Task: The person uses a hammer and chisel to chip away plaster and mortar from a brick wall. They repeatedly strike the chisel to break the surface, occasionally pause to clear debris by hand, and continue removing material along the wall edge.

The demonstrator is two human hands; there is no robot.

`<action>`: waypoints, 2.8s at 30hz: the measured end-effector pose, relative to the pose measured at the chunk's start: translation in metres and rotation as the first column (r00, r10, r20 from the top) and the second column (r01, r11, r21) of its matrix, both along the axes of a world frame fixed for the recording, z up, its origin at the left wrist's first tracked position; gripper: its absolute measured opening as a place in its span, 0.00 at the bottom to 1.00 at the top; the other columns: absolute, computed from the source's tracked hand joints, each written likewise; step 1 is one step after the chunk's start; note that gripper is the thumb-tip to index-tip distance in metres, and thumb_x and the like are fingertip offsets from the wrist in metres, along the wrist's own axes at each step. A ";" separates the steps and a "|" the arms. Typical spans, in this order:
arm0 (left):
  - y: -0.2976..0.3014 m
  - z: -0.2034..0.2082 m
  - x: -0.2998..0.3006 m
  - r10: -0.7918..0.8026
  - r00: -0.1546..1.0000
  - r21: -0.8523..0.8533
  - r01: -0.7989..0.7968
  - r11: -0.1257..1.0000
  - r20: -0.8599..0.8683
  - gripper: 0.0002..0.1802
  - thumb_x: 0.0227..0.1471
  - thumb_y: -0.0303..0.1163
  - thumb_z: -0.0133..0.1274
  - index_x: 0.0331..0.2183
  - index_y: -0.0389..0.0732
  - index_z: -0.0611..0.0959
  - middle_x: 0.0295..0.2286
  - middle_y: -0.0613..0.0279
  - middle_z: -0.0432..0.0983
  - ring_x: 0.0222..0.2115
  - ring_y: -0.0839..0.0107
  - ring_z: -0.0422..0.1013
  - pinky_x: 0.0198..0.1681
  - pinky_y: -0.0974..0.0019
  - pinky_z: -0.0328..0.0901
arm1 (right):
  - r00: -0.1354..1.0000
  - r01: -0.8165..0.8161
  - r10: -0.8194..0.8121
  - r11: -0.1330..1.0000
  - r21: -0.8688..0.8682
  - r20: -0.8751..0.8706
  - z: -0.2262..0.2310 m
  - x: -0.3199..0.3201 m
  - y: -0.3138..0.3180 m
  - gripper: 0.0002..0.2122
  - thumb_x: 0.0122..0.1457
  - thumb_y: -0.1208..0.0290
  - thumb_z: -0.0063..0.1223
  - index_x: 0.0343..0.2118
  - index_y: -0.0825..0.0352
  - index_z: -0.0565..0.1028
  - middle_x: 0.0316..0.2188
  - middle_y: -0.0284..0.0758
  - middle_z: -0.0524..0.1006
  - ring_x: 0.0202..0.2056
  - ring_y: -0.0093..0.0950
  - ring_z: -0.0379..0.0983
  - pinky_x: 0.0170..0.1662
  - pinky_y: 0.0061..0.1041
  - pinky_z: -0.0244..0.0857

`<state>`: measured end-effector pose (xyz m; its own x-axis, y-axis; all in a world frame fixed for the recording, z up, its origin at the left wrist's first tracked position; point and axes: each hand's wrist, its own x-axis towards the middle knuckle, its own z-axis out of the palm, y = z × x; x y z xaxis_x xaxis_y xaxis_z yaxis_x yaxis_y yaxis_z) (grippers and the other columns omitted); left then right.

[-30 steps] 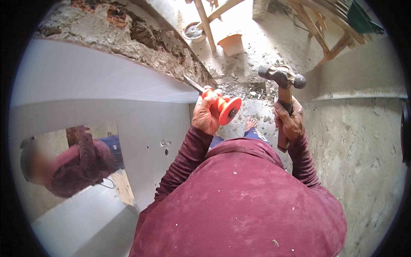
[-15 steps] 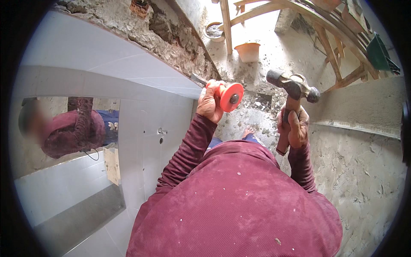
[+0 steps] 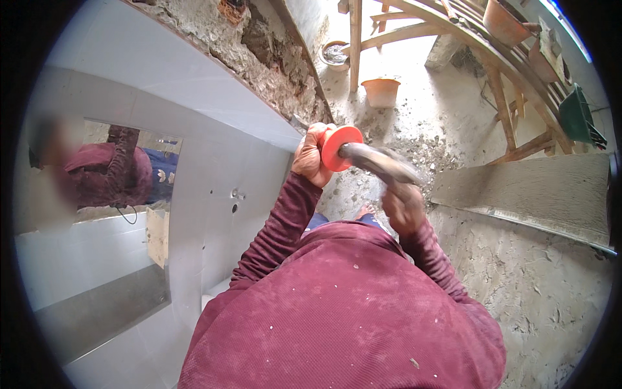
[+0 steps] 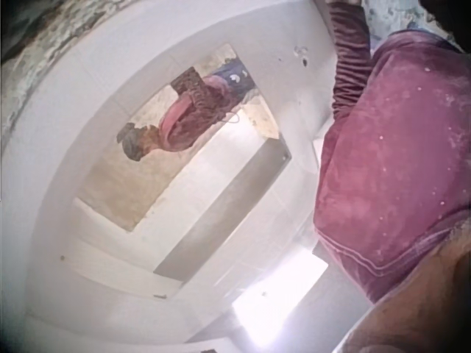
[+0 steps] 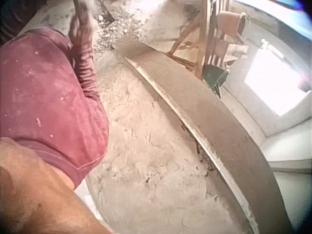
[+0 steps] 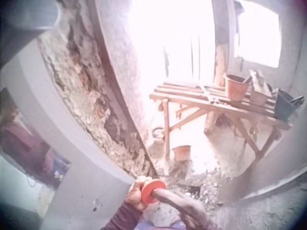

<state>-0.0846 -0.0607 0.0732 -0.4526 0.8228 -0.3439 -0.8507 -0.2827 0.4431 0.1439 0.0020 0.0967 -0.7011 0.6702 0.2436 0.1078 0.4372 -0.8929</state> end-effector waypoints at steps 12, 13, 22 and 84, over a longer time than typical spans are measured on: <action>-0.001 0.008 -0.003 0.002 1.000 0.077 -0.004 0.997 0.018 0.04 0.54 0.29 0.47 0.31 0.40 0.71 0.30 0.63 0.69 0.32 0.73 0.69 0.39 0.68 0.70 | 0.977 -0.192 0.194 0.981 0.032 -0.087 0.017 -0.001 0.008 0.15 0.58 0.56 0.46 0.30 0.65 0.68 0.17 0.31 0.66 0.18 0.24 0.64 0.21 0.27 0.58; -0.004 -0.009 -0.011 -0.047 0.998 0.155 0.040 0.987 0.046 0.05 0.55 0.29 0.46 0.35 0.39 0.72 0.33 0.60 0.71 0.34 0.70 0.71 0.39 0.66 0.71 | 0.975 -0.212 0.209 0.977 0.032 0.081 0.022 -0.016 0.018 0.13 0.58 0.59 0.46 0.29 0.66 0.68 0.16 0.30 0.66 0.17 0.23 0.63 0.20 0.27 0.57; 0.009 -0.010 0.010 0.052 0.998 0.032 -0.052 0.998 -0.018 0.03 0.55 0.31 0.48 0.30 0.44 0.71 0.30 0.64 0.69 0.33 0.72 0.68 0.41 0.66 0.67 | 0.887 -0.189 0.046 0.945 -0.269 -0.460 0.025 0.022 0.014 0.19 0.60 0.57 0.32 0.36 0.73 0.68 0.22 0.36 0.68 0.22 0.24 0.65 0.24 0.24 0.60; -0.118 -0.185 -0.024 -0.733 0.113 -0.448 0.727 0.521 -0.671 0.08 0.45 0.33 0.53 0.23 0.38 0.80 0.23 0.64 0.76 0.27 0.75 0.70 0.29 0.64 0.65 | 0.590 -0.043 0.296 0.941 -0.337 0.751 -0.295 0.079 -0.061 0.12 0.46 0.63 0.54 0.28 0.68 0.74 0.23 0.40 0.74 0.27 0.31 0.70 0.32 0.30 0.64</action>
<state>-0.1084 -0.1786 -0.1114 0.3140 0.9107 -0.2683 -0.0011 0.2829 0.9591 0.2228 -0.0588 -0.1984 -0.6390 0.4635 -0.6139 0.7645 0.2943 -0.5735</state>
